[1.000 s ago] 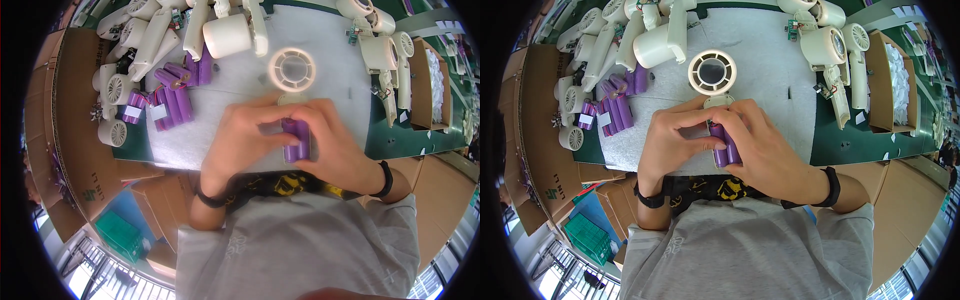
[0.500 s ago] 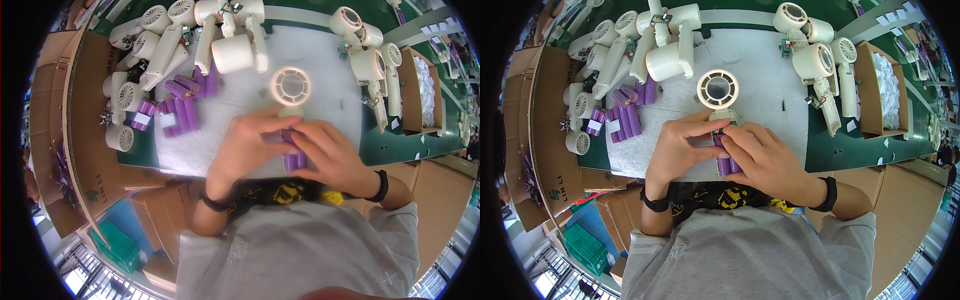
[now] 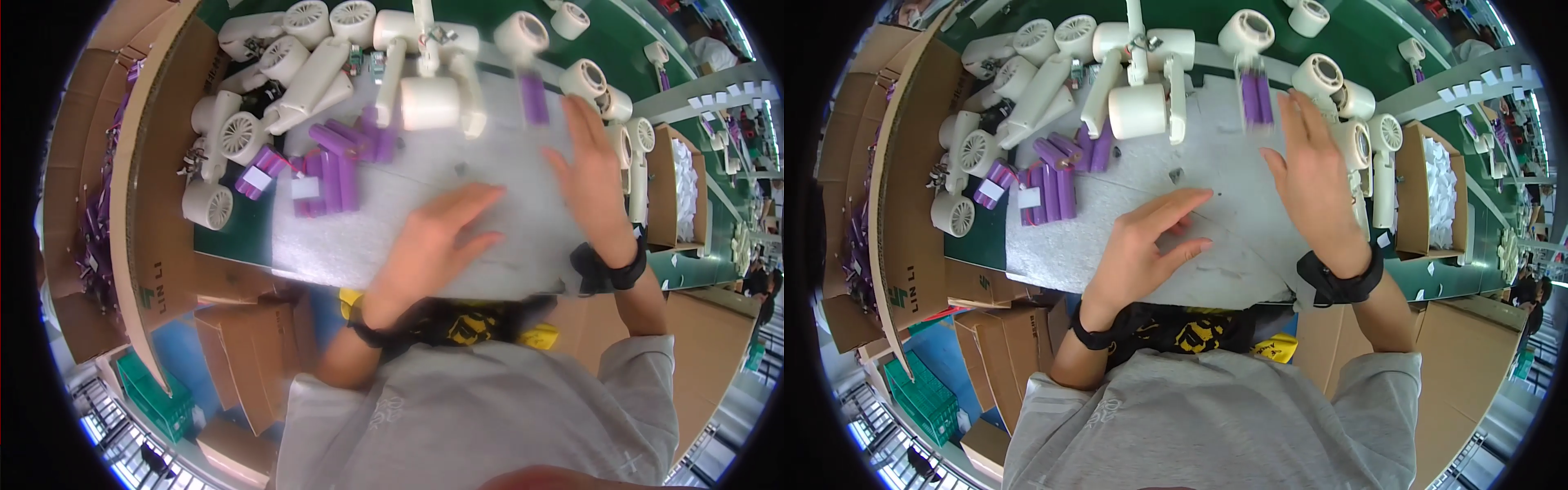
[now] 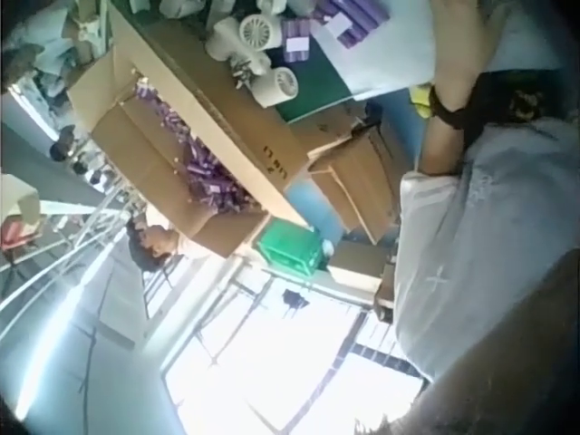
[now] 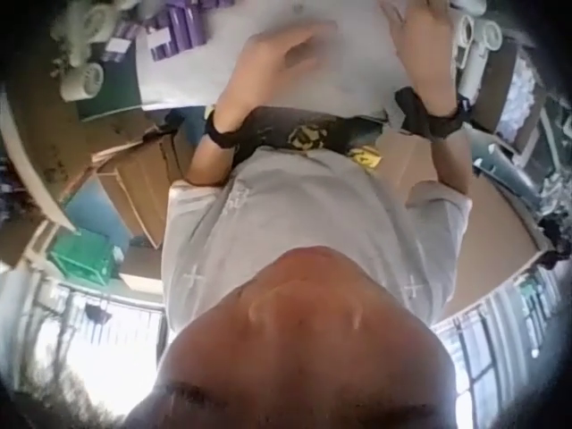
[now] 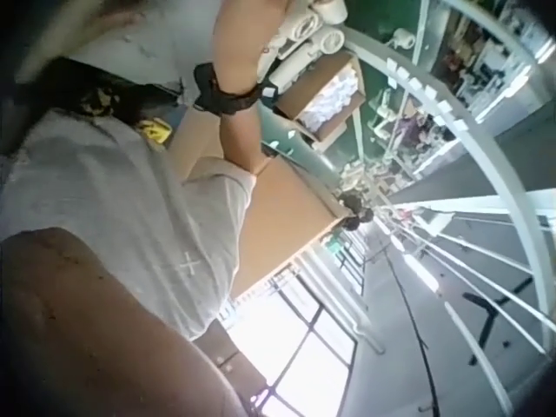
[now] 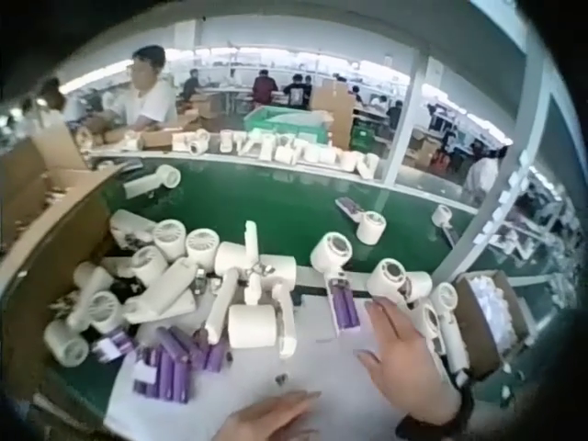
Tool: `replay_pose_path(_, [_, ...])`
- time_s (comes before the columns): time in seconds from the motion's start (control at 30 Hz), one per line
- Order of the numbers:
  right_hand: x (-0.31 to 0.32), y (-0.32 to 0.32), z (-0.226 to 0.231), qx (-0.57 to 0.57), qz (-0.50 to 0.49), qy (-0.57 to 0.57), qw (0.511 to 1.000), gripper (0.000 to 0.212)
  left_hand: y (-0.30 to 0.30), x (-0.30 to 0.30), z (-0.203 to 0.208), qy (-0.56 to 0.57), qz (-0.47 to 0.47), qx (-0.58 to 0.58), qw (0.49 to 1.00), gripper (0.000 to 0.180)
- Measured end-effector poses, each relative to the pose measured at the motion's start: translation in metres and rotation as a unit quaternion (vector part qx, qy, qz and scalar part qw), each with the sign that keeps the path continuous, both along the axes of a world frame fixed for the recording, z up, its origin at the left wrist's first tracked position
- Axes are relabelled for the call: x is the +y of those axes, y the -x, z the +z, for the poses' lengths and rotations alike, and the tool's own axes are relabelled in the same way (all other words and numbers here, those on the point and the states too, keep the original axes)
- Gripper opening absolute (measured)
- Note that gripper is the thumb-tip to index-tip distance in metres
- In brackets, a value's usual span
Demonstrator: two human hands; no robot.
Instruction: The person picks up a battery pack and a fan housing, connects the battery wires to the circuit board, and presses the batteries into the housing. After testing the fan, the person sets it aside and repeats the process with another unit.
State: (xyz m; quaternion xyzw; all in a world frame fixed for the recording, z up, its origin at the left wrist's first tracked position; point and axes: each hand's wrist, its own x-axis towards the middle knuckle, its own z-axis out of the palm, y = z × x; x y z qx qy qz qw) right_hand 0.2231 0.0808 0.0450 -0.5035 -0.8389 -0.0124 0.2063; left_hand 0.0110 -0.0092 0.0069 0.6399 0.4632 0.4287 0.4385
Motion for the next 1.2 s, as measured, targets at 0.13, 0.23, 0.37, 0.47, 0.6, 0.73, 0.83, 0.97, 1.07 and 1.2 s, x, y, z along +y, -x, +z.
replay_pose_path(0.13, [-0.006, 0.004, 0.015, 0.012, 0.068, 0.031, 0.997, 0.054, 0.000, -0.002, -0.015, -0.063, 0.032, -0.001, 0.997, 0.041])
replay_pose_path(0.23, [-0.019, 0.005, 0.014, 0.058, 0.042, 0.182, 0.981, 0.052, -0.001, -0.003, -0.016, -0.102, 0.087, -0.009, 0.991, 0.039])
replay_pose_path(0.37, [-0.024, 0.009, 0.016, 0.112, 0.055, 0.287, 0.950, 0.049, 0.015, -0.014, 0.002, -0.159, 0.183, 0.080, 0.967, 0.039])
replay_pose_path(0.47, [-0.022, 0.013, 0.014, 0.149, 0.063, 0.309, 0.937, 0.048, 0.039, -0.006, 0.021, -0.173, 0.244, 0.218, 0.929, 0.040])
replay_pose_path(0.6, [-0.015, 0.015, 0.003, 0.219, 0.064, 0.344, 0.911, 0.047, 0.053, 0.013, 0.012, -0.143, 0.304, 0.370, 0.866, 0.039])
replay_pose_path(0.73, [-0.011, 0.008, -0.028, 0.316, 0.063, 0.385, 0.865, 0.043, 0.060, 0.016, -0.002, -0.131, 0.313, 0.386, 0.858, 0.040])
replay_pose_path(0.83, [-0.012, 0.008, -0.043, 0.388, 0.060, 0.405, 0.826, 0.040, 0.064, 0.015, -0.004, -0.126, 0.313, 0.374, 0.864, 0.040])
replay_pose_path(0.97, [-0.008, 0.008, -0.052, 0.417, 0.062, 0.401, 0.813, 0.036, 0.071, 0.018, -0.007, -0.127, 0.327, 0.326, 0.878, 0.036])
replay_pose_path(1.07, [-0.007, 0.005, -0.054, 0.390, 0.087, 0.400, 0.825, 0.038, 0.073, 0.020, -0.005, -0.141, 0.342, 0.272, 0.888, 0.033])
replay_pose_path(1.2, [-0.007, 0.003, -0.057, 0.381, 0.108, 0.383, 0.834, 0.038, 0.067, 0.017, 0.002, -0.049, 0.433, 0.131, 0.890, 0.026])
